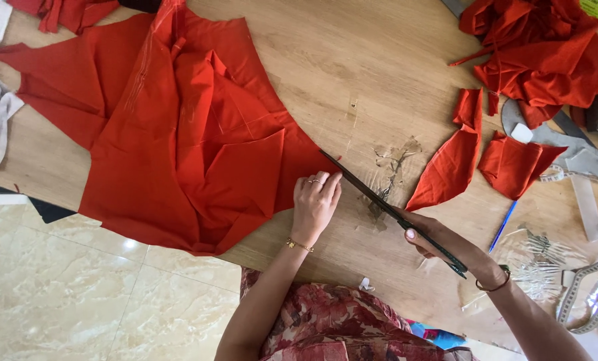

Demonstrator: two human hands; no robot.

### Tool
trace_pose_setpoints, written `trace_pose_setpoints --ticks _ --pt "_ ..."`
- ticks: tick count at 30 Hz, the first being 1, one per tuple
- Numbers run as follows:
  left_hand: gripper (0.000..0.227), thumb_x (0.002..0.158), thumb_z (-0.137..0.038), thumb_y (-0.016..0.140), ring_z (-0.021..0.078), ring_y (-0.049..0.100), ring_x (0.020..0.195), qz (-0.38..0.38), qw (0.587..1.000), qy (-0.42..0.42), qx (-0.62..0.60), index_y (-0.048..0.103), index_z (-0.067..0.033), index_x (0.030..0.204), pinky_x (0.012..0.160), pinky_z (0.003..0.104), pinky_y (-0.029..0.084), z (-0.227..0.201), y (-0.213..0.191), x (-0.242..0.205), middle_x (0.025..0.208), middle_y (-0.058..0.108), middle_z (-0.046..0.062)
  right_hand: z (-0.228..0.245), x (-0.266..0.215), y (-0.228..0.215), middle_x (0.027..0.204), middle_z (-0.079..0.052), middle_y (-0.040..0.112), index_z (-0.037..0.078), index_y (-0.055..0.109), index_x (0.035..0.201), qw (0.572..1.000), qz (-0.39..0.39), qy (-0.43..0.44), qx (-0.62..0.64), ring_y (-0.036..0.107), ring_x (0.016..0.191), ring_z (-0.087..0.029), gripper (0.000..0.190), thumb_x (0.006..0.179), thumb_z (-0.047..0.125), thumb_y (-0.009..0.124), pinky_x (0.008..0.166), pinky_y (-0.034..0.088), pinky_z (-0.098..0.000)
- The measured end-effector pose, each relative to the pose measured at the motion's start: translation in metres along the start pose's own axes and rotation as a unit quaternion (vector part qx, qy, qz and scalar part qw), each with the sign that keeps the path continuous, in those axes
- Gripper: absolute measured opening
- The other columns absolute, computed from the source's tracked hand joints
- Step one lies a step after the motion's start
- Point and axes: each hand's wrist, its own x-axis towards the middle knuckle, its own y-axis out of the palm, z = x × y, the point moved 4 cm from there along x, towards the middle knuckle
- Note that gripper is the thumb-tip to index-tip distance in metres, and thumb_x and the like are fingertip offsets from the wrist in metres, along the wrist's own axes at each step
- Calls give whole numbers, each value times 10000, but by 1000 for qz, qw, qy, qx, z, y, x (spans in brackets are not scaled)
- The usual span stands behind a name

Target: Marking and cutting red fabric for a garment using tailoring scissors and chalk.

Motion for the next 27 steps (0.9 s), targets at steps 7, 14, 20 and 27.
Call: trace_pose_setpoints --ticks 7,14,20,27 --pt "180 934 -152 742 200 673 826 -14 1000 -13 -15 735 -110 1109 849 387 518 2 0 -1 982 653 33 21 -1 7 771 37 428 168 291 1611 999 -20 7 -45 429 641 -84 740 970 495 466 554 422 -260" --pt "165 928 -143 748 197 662 810 -27 998 -21 -47 742 -113 1090 841 385 521 4 -5 -1 987 651 30 25 22 15 789 6 480 156 274 1619 989 -47 -30 -139 477 678 -94 734 986 485 448 612 449 -271" --pt "166 934 -147 763 179 647 782 -23 997 -25 -63 748 -113 1096 827 385 522 7 -1 -5 973 646 25 31 25 20 857 16 542 108 258 1604 980 -64 -96 -164 511 731 -99 734 1010 485 468 687 474 -272" --pt "182 923 -129 763 184 659 821 -41 997 -24 -69 745 -122 1105 834 383 524 6 -8 -1 996 652 22 24 27 23 750 25 427 194 303 1618 995 -59 9 -84 402 585 -91 753 955 498 489 500 381 -267"
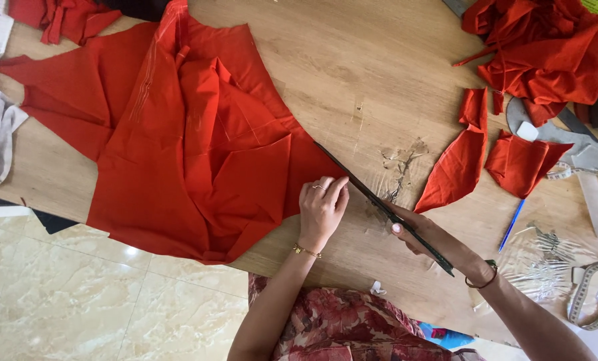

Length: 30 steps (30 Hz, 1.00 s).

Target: Marking and cutting red fabric for a garment using tailoring scissors and chalk.

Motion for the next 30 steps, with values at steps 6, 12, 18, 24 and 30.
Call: trace_pose_setpoints --ticks 6,12,18,24,30 --pt "180 916 -101 764 179 658 819 -15 999 -12 -30 738 -118 1093 812 375 521 -3 -8 6 966 658 11 5 0 6 741 39 377 185 291 1622 998 21 -5 57 368 580 -77 734 981 500 461 484 349 -250" --pt "183 900 -81 771 186 651 808 -29 998 -23 -56 731 -115 1075 787 377 511 -4 -18 11 935 644 15 24 12 12 791 60 451 204 250 1618 1000 -7 -24 -1 429 610 -61 779 959 579 430 509 418 -244" --pt "196 900 -94 779 172 645 809 -31 997 -21 -72 728 -114 1087 801 379 513 0 -16 7 928 644 6 39 17 18 739 38 446 253 237 1632 1000 -15 10 2 408 596 -85 814 929 607 441 501 388 -265" --pt "188 898 -88 774 179 651 821 -37 996 -20 -83 730 -113 1079 809 380 519 -1 -21 10 930 654 9 38 22 22 698 44 445 256 291 1609 999 -40 25 13 414 562 -82 786 920 592 462 478 400 -268" --pt "177 881 -77 775 210 661 866 -41 994 -32 -92 728 -109 1049 842 406 533 -3 -24 14 933 649 27 30 23 25 703 32 388 235 343 1612 997 -35 26 57 384 586 -87 765 941 580 471 485 367 -261"
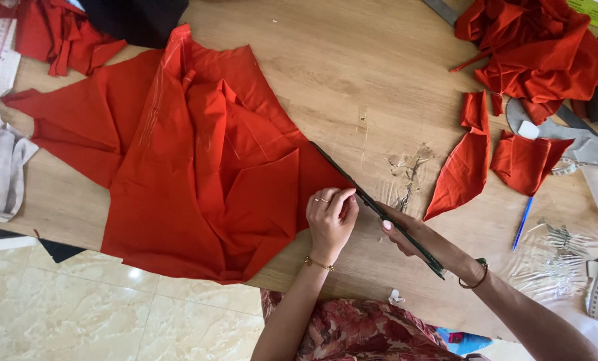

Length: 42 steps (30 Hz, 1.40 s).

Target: Marking and cutting red fabric for a garment using tailoring scissors and chalk.

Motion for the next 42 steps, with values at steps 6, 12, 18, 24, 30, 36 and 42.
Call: trace_pose_setpoints --ticks 6,12,18,24,30,36,42 --pt "168 855 -47 751 275 686 1059 -24 999 -9 -29 711 -88 1012 998 469 545 0 -5 4 999 677 58 10 5 4 766 44 475 243 273 1618 1000 11 -11 -5 459 651 -69 775 947 609 400 543 439 -246" --pt "149 861 -26 719 309 683 1182 -6 997 -16 -69 694 -65 1002 1117 532 518 5 -2 0 1062 697 76 20 6 5 778 19 526 274 269 1621 999 1 -10 -36 496 671 -81 781 934 628 385 560 460 -264" --pt "159 871 -24 715 307 693 1189 -3 996 -24 -85 684 -57 1024 1129 542 509 8 0 -4 1110 704 80 31 10 10 763 -4 538 279 278 1618 998 -22 -12 -65 507 649 -106 799 918 647 391 542 455 -295" --pt "170 875 -17 710 296 705 1174 -10 996 -25 -88 682 -66 1035 1128 550 515 11 2 -8 1107 707 74 33 15 15 740 -9 553 274 291 1610 998 -37 14 -58 499 612 -116 812 905 658 410 531 454 -301" --pt "167 882 -7 707 290 710 1164 -15 995 -27 -92 682 -61 1038 1122 548 522 10 0 -6 1100 709 74 16 23 18 697 -7 458 264 319 1610 999 -34 36 6 458 582 -101 819 898 633 482 503 424 -293" --pt "164 871 -6 703 281 713 1152 -23 995 -28 -91 685 -60 1024 1126 535 520 11 -1 -7 1090 710 73 27 24 20 711 18 451 247 318 1614 999 -22 11 48 445 593 -80 822 906 636 470 496 405 -270" --pt "144 885 -36 700 284 715 1143 -36 994 -29 -95 683 -63 1025 1140 545 505 16 1 -13 1108 710 82 33 37 22 766 11 524 229 287 1617 999 -25 -6 35 470 590 -81 824 915 632 445 486 432 -277"
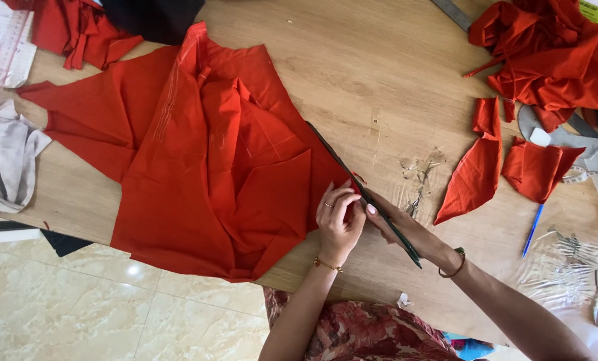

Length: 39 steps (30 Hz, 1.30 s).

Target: Marking and cutting red fabric for a garment using tailoring scissors and chalk.

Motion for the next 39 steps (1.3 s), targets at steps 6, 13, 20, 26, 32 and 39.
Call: trace_pose_setpoints --ticks 6,13,20,26,32,39 --pt "133 910 -62 669 290 710 1117 -8 1000 -13 -17 671 -53 1042 1148 550 507 2 -1 -2 1116 705 98 13 4 2 828 -19 620 204 265 1610 999 -15 -13 -36 508 567 -97 834 913 627 441 470 472 -294" --pt "123 937 -58 649 289 711 1103 -11 1000 -12 -22 662 -48 1059 1146 547 515 7 2 -6 1106 703 96 10 7 1 743 -21 598 193 276 1607 998 -27 -9 -57 506 515 -105 879 890 671 451 455 467 -296" --pt "139 924 -42 660 312 702 1131 -9 999 -22 -31 652 -35 1062 1138 540 511 -2 -5 9 1117 700 112 9 7 -1 668 -10 513 200 293 1611 1000 -21 -11 -17 486 504 -97 890 878 677 459 435 441 -298" --pt "152 993 -92 637 324 641 1259 66 995 -38 67 649 -55 1140 1170 493 476 18 -52 87 1222 697 139 30 -3 3 683 21 481 227 313 1606 999 -26 -15 -41 485 538 -82 814 911 637 421 456 448 -277" --pt "340 991 -204 631 332 410 1469 220 918 75 321 656 -132 1322 1235 648 210 124 -61 158 1417 641 59 44 -10 9 727 27 469 235 307 1610 999 -37 -10 -37 426 570 -96 748 954 579 408 490 408 -282" --pt "448 1019 -327 589 301 321 1510 313 893 132 294 588 -283 1464 1231 658 146 152 -58 169 1606 420 39 36 -3 15 736 -6 517 215 380 1576 994 -84 10 -69 433 564 -103 714 950 541 494 503 410 -302"
